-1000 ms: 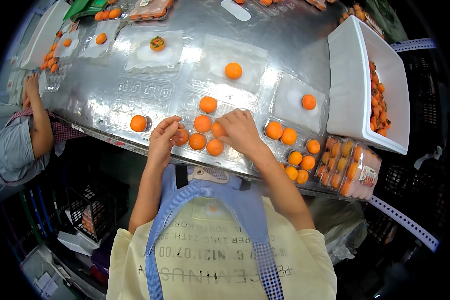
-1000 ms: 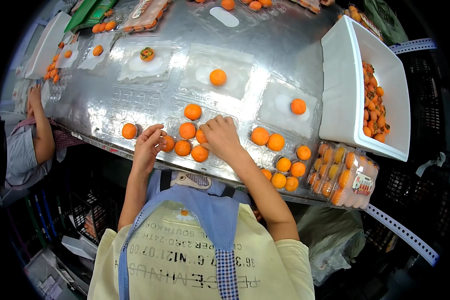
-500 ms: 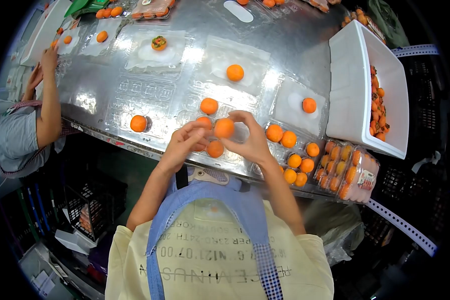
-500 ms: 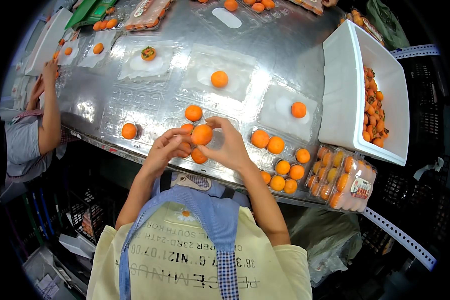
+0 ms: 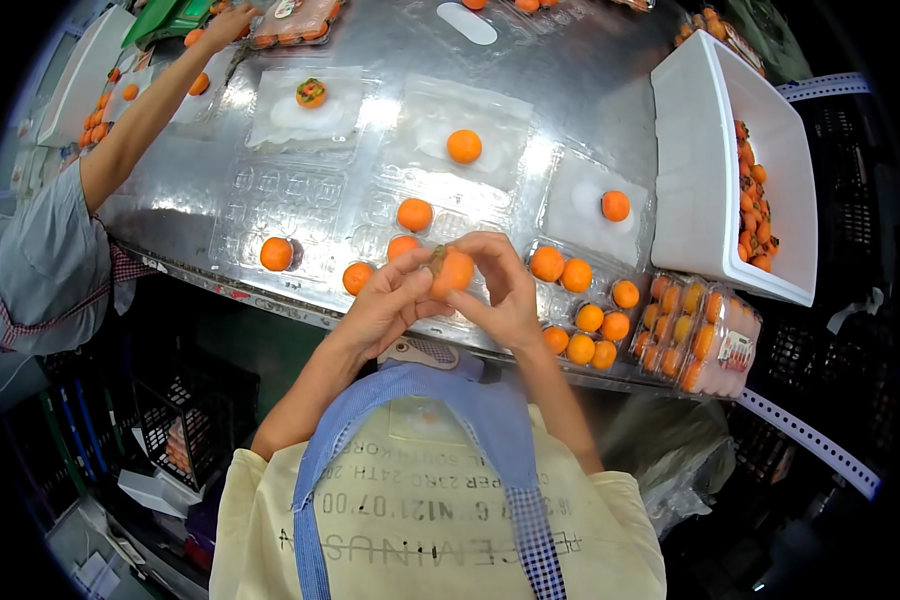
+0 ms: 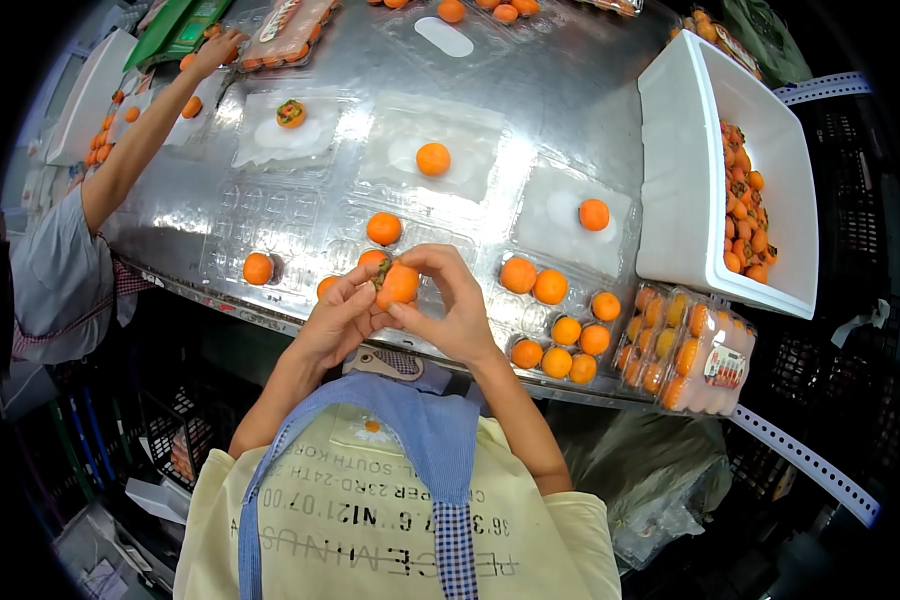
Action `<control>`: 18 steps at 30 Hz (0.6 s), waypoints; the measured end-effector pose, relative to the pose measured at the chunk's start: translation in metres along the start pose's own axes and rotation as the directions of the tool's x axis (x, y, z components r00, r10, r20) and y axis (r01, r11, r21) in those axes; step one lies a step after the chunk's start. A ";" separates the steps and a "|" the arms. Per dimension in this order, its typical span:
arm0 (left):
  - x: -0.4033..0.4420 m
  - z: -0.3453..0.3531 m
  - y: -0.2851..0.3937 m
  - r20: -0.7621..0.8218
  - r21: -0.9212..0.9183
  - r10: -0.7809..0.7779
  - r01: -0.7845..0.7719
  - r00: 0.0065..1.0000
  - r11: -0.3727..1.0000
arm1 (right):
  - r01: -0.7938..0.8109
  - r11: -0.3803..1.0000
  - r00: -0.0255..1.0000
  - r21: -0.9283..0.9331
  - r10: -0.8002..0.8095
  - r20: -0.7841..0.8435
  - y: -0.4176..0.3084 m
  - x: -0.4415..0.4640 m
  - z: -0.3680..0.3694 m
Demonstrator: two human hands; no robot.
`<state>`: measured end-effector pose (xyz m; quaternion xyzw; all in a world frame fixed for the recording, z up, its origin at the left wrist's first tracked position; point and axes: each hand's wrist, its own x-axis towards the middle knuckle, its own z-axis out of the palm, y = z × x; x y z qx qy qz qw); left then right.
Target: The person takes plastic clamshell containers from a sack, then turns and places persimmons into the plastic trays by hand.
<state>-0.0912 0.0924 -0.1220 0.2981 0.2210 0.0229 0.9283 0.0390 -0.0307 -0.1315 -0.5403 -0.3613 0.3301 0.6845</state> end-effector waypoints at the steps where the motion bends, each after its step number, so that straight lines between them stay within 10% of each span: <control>1: 0.000 -0.001 -0.001 -0.012 0.009 0.003 -0.003 1.000 1.000 | 0.007 1.000 1.000 0.023 -0.007 -0.001 0.001 0.000 0.001; 18: 0.000 0.004 -0.002 -0.024 0.093 0.058 -0.055 0.998 0.994 | -0.073 0.973 0.986 0.218 0.104 -0.134 0.001 -0.002 0.007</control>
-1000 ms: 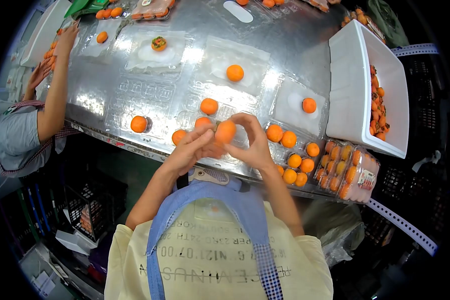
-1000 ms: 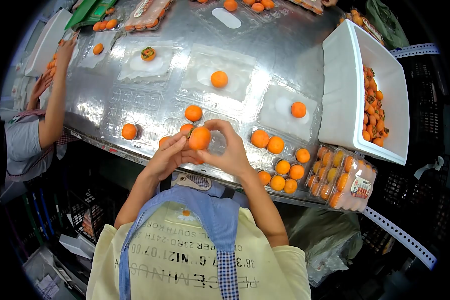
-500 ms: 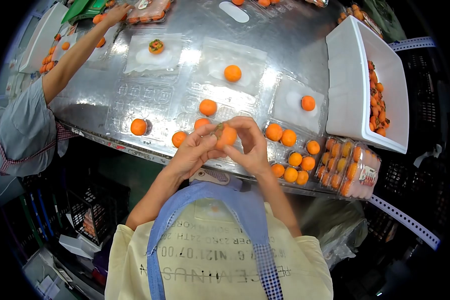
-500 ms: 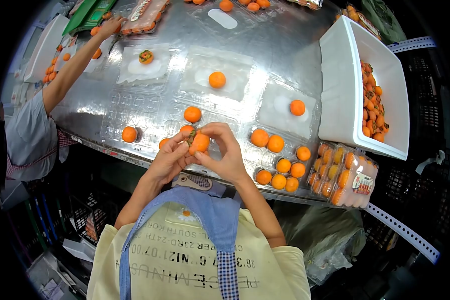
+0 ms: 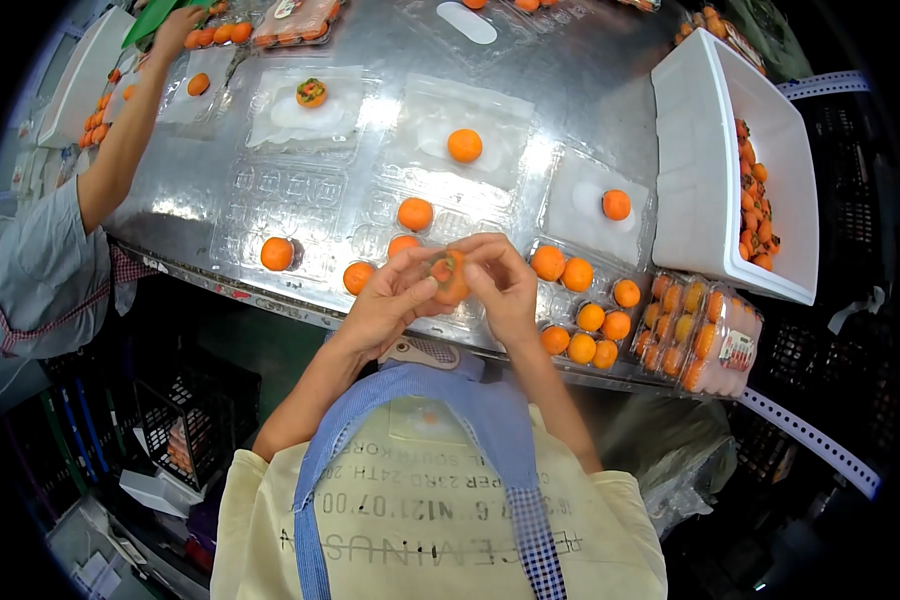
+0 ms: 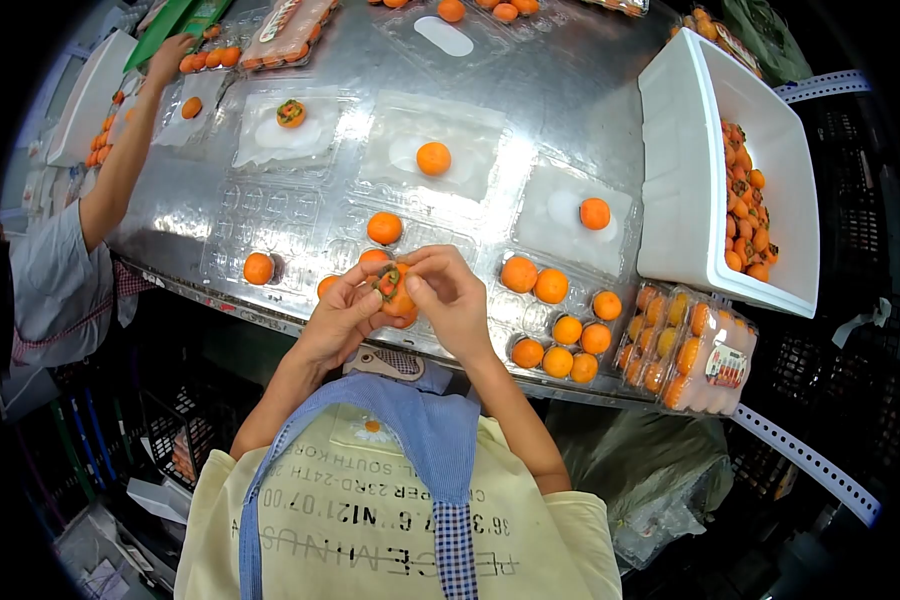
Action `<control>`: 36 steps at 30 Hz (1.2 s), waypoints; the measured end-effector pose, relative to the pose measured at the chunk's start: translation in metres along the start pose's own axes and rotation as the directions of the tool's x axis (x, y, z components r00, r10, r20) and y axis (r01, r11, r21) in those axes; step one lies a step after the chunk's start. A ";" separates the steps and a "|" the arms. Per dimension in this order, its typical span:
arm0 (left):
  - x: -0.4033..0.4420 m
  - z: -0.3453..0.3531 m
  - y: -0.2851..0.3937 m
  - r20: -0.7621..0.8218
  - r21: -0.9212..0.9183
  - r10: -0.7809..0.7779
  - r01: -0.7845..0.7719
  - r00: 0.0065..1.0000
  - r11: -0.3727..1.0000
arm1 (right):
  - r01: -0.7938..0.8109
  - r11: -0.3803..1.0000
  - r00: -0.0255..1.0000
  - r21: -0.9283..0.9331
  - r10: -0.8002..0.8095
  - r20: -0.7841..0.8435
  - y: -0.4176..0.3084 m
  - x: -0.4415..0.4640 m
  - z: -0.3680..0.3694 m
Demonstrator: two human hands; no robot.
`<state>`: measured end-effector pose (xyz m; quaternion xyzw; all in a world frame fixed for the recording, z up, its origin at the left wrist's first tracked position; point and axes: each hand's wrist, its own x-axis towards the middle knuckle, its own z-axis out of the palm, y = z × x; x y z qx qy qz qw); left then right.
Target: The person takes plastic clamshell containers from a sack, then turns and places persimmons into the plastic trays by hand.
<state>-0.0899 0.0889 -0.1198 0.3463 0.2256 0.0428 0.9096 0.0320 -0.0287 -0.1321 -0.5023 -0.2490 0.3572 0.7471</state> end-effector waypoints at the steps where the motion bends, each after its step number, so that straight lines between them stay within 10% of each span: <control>1: 0.000 -0.003 -0.001 0.016 -0.013 -0.009 0.009 1.000 1.000 | -0.014 1.000 1.000 -0.016 0.014 -0.010 -0.001 0.000 0.000; 12: 0.000 -0.012 -0.001 0.046 -0.146 -0.065 0.071 0.997 0.987 | -0.033 0.998 0.999 -0.055 0.034 0.005 -0.002 -0.001 0.002; 17: 0.001 -0.012 -0.002 0.056 -0.177 -0.086 0.095 0.995 0.980 | 0.093 0.894 0.996 -0.439 -0.081 0.046 -0.007 -0.001 0.013; 20: 0.002 -0.005 0.000 -0.140 0.043 -0.086 0.092 0.986 0.995 | 0.208 0.740 0.976 -0.639 -0.200 0.087 -0.010 0.003 0.011; 23: 0.006 -0.007 -0.009 -0.131 0.500 0.285 -0.185 0.950 0.846 | 0.276 0.579 0.959 -0.767 -0.221 0.179 -0.019 0.006 0.010; 36: 0.005 -0.005 0.002 -0.127 -0.087 -0.047 0.036 0.991 0.996 | 0.225 0.744 0.971 -0.629 -0.115 0.211 -0.015 0.003 0.005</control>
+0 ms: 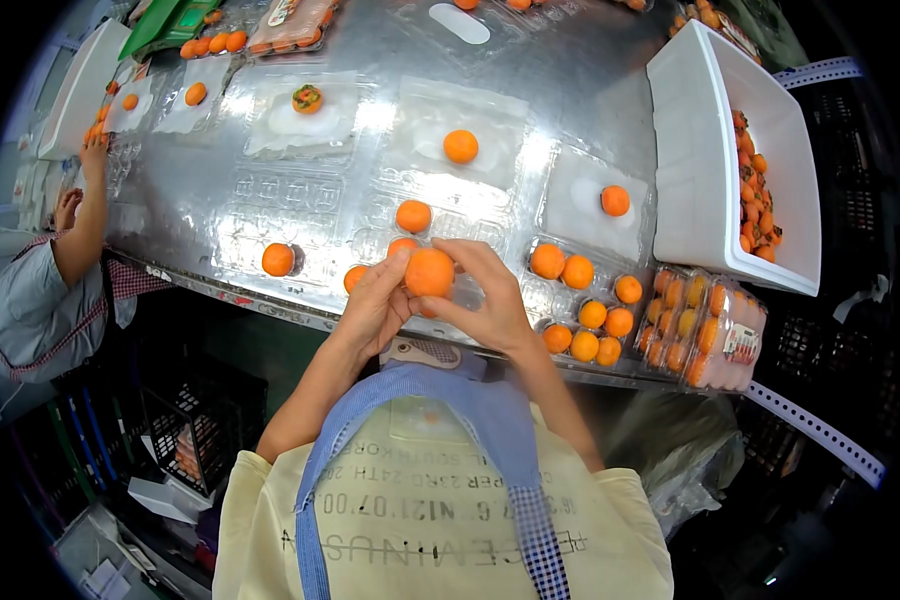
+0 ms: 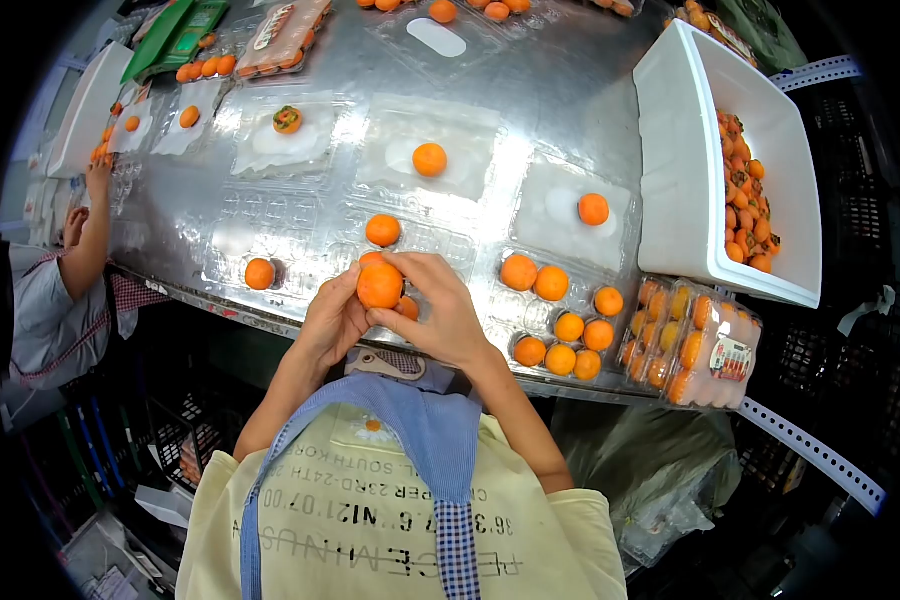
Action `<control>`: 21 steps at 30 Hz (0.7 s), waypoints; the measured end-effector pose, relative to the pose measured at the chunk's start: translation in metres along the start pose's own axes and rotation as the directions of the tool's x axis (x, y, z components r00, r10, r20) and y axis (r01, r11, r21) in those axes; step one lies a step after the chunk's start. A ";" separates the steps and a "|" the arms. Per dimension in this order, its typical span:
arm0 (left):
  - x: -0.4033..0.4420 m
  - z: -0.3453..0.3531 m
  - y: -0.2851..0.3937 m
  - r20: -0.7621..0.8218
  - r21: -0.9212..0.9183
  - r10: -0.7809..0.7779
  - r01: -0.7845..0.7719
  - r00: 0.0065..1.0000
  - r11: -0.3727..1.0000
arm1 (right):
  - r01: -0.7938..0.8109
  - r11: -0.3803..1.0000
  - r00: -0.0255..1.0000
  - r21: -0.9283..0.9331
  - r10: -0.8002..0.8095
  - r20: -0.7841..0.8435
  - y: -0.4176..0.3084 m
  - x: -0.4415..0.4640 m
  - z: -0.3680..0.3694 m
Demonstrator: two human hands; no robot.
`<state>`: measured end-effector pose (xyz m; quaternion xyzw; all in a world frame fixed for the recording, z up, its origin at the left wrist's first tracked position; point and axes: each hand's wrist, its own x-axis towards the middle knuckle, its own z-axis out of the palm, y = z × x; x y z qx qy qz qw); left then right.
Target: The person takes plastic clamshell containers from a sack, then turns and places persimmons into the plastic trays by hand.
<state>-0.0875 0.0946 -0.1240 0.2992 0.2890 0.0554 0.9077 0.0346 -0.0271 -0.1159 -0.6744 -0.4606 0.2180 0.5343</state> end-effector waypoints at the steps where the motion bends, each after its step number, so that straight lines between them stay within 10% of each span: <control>1: 0.000 0.000 0.000 0.000 0.002 0.002 -0.002 1.000 1.000 | 0.004 1.000 1.000 -0.003 -0.004 -0.001 0.001 0.000 0.000; 21: -0.004 0.006 -0.002 0.088 0.380 0.333 -0.341 0.939 0.860 | 0.000 0.994 1.000 0.110 0.002 -0.017 0.007 -0.006 -0.002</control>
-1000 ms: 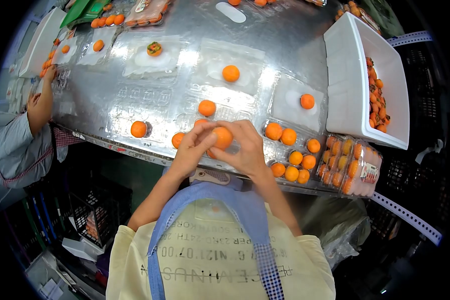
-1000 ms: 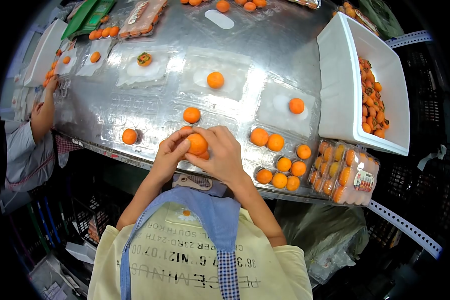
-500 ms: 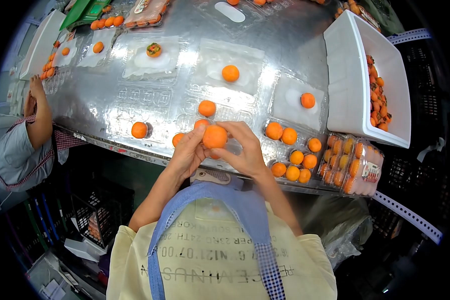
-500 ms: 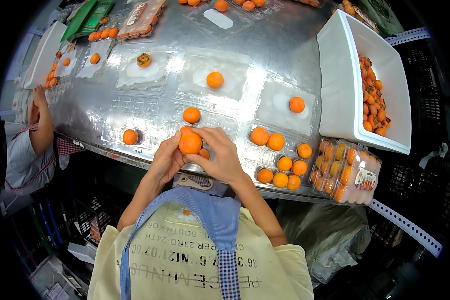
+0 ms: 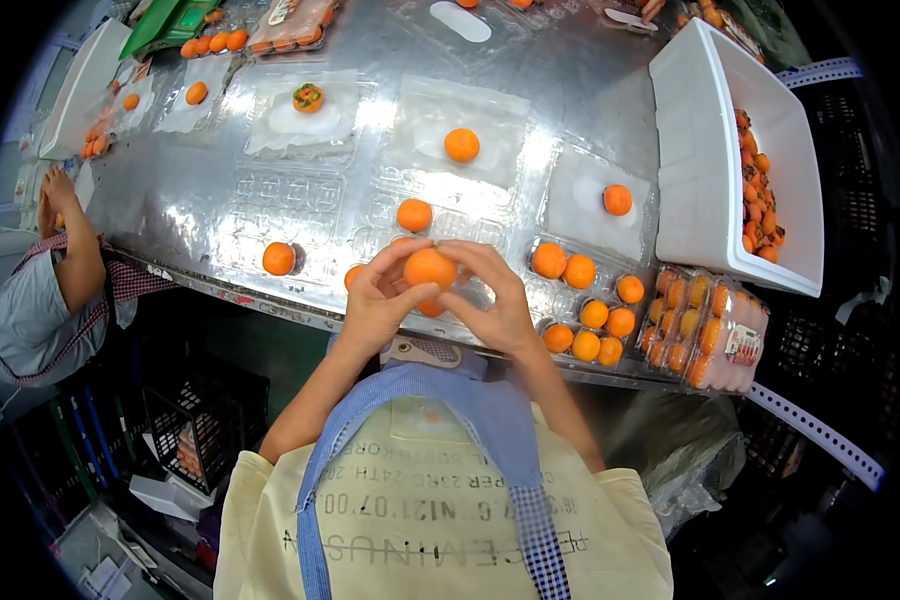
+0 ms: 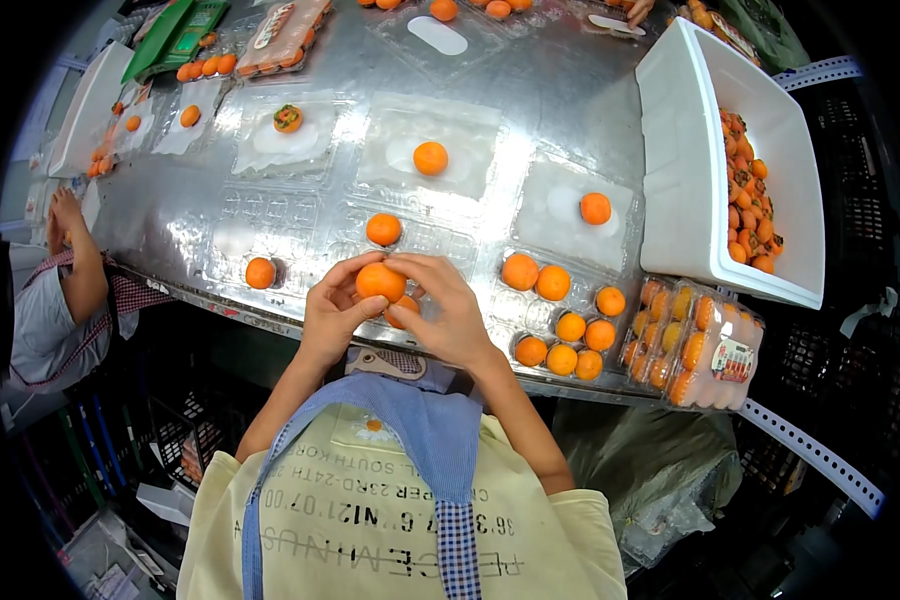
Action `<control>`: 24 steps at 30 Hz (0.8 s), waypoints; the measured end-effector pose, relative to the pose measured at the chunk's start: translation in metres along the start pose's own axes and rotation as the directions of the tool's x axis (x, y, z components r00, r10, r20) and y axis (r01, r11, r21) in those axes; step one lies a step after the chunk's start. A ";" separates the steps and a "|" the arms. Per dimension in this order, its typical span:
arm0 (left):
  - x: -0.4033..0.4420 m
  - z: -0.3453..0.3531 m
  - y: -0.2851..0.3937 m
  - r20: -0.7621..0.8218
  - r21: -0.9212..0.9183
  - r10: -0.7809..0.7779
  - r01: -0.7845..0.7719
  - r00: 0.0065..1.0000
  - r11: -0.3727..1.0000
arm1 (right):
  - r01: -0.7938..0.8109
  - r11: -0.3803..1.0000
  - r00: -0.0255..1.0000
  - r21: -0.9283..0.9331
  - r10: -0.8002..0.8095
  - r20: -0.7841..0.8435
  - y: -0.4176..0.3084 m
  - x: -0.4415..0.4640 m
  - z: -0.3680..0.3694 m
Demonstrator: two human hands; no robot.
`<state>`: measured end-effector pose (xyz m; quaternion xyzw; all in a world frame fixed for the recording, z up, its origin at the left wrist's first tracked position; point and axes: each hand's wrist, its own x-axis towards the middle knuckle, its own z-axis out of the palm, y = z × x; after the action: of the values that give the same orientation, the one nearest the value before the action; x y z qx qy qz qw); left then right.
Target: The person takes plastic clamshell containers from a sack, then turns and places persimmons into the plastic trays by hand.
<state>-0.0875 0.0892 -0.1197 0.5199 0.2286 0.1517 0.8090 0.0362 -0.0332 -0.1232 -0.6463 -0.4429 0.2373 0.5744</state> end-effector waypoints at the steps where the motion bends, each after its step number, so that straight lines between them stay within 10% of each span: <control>1: 0.000 0.000 -0.001 -0.001 0.020 0.027 -0.027 1.000 0.999 | -0.016 0.999 1.000 0.037 0.016 -0.001 0.002 -0.001 0.000; 24: -0.001 0.008 -0.003 0.212 0.726 0.381 -0.406 0.900 0.556 | -0.305 0.877 0.945 0.371 0.328 -0.001 0.003 -0.016 0.011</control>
<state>-0.0844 0.0811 -0.1188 0.8477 0.1364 0.2113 0.4671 0.0200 -0.0408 -0.1320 -0.5990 -0.2608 0.3853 0.6518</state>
